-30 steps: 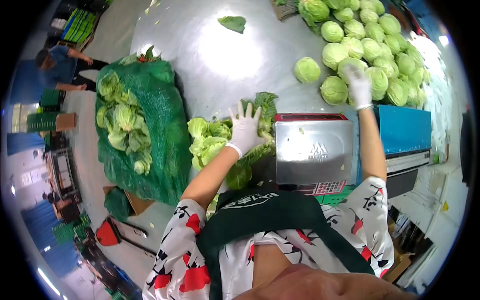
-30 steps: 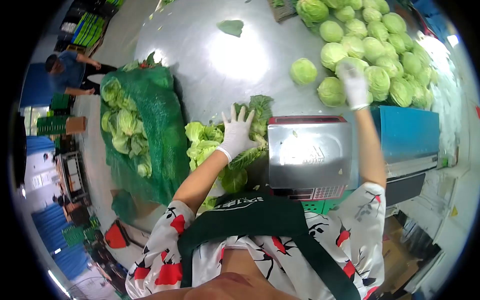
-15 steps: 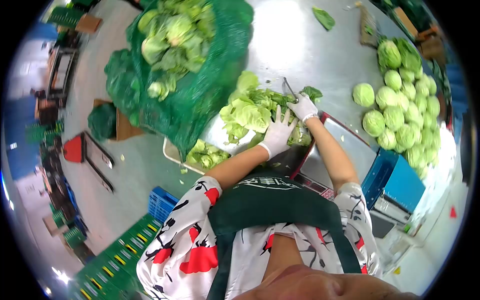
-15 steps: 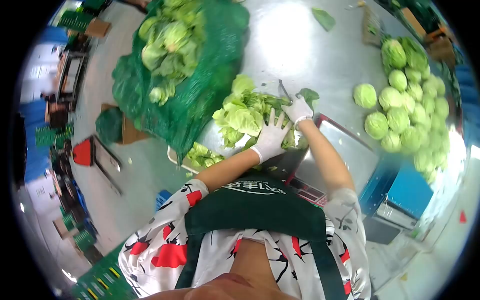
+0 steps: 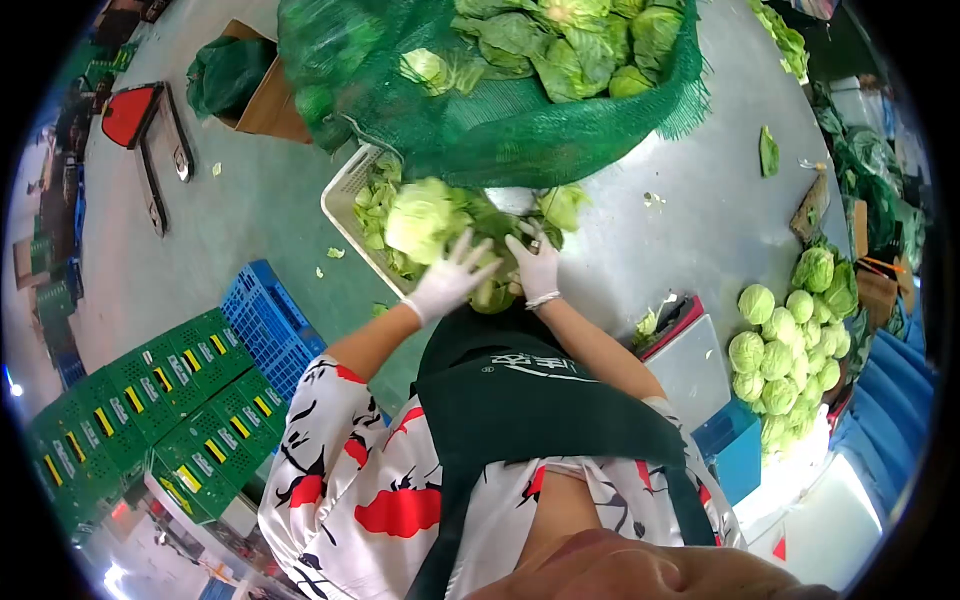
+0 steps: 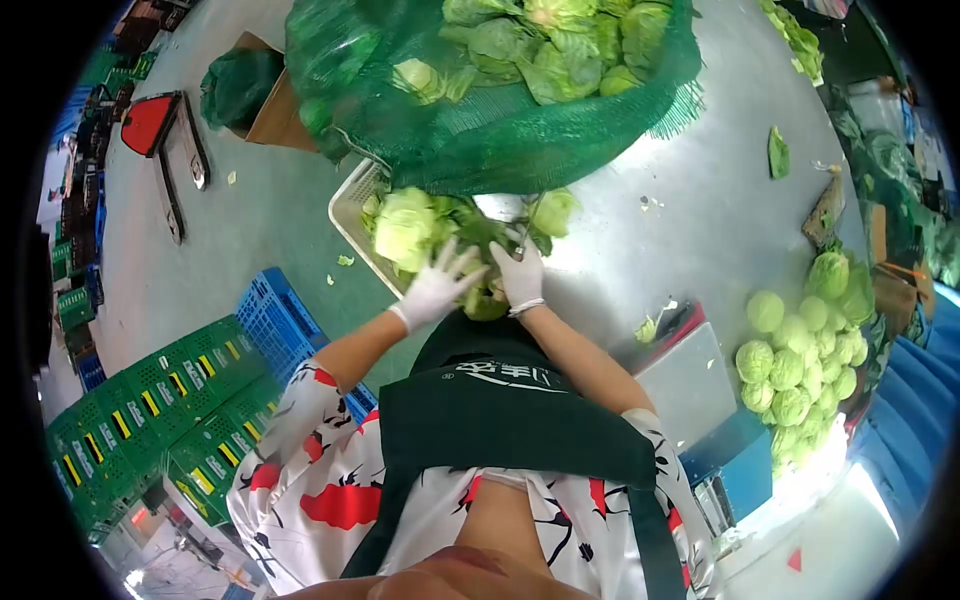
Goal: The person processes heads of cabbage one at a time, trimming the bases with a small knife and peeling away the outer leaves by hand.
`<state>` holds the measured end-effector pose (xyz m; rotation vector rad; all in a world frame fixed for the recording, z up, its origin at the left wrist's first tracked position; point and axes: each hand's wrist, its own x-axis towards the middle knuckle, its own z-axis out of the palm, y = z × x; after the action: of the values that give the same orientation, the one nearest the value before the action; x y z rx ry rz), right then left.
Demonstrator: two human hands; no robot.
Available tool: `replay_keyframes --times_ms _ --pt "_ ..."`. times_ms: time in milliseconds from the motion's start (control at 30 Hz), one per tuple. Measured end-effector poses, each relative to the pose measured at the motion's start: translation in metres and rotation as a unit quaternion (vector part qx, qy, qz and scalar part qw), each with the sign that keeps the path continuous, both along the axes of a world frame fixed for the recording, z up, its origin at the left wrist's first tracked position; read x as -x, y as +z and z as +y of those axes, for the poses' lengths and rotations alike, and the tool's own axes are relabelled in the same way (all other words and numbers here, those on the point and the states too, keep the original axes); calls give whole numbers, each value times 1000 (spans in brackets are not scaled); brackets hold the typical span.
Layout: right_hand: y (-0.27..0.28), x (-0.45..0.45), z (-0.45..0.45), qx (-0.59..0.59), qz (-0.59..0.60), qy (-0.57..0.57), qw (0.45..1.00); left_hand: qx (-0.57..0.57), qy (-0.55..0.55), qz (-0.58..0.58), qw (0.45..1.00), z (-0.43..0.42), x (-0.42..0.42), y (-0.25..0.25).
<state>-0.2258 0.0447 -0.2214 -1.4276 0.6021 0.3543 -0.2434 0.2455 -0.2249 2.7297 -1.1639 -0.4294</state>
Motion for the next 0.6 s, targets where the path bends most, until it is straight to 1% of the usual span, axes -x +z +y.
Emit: replay_keyframes --times_ms 33,67,100,133,167,200,233,267,333,367,400,467,500,533,600 --pt "-13 -2 16 -51 4 -25 998 6 20 -10 1000 26 0 -19" --pt "-24 -2 31 -101 8 -50 994 22 24 -34 999 53 -5 -22" --pt "-13 -8 47 -158 29 -70 984 0 27 -75 997 78 -7 -40" --pt "0 -13 64 -213 51 -91 972 -62 65 -24 996 94 -13 -40" --pt "-5 -14 79 -264 86 -116 954 -133 121 19 984 109 -17 -48" --pt "-16 -12 89 -315 122 -139 931 -131 150 -23 980 126 -17 -56" --pt "-33 -9 93 -348 141 -111 920 -119 191 -26 974 141 -19 -75" --pt "-28 -10 95 -374 147 -93 911 -108 232 -30 966 150 -21 -90" --pt "-15 -13 91 -424 157 -57 890 -52 320 100 941 156 -28 -93" --pt "-17 -19 78 -440 243 -12 864 -23 360 163 918 158 -31 -92" --pt "-16 -19 68 -440 237 12 866 -12 370 175 912 158 -31 -95" --pt "-9 -11 43 -381 174 77 905 10 393 197 898 158 -26 -101" --pt "4 -7 27 -355 186 98 911 6 411 208 888 156 -27 -99" --pt "18 -2 10 -329 197 116 916 70 451 179 872 157 -24 -103" --pt "17 18 -31 -271 214 100 933 200 510 120 828 158 -19 -133"
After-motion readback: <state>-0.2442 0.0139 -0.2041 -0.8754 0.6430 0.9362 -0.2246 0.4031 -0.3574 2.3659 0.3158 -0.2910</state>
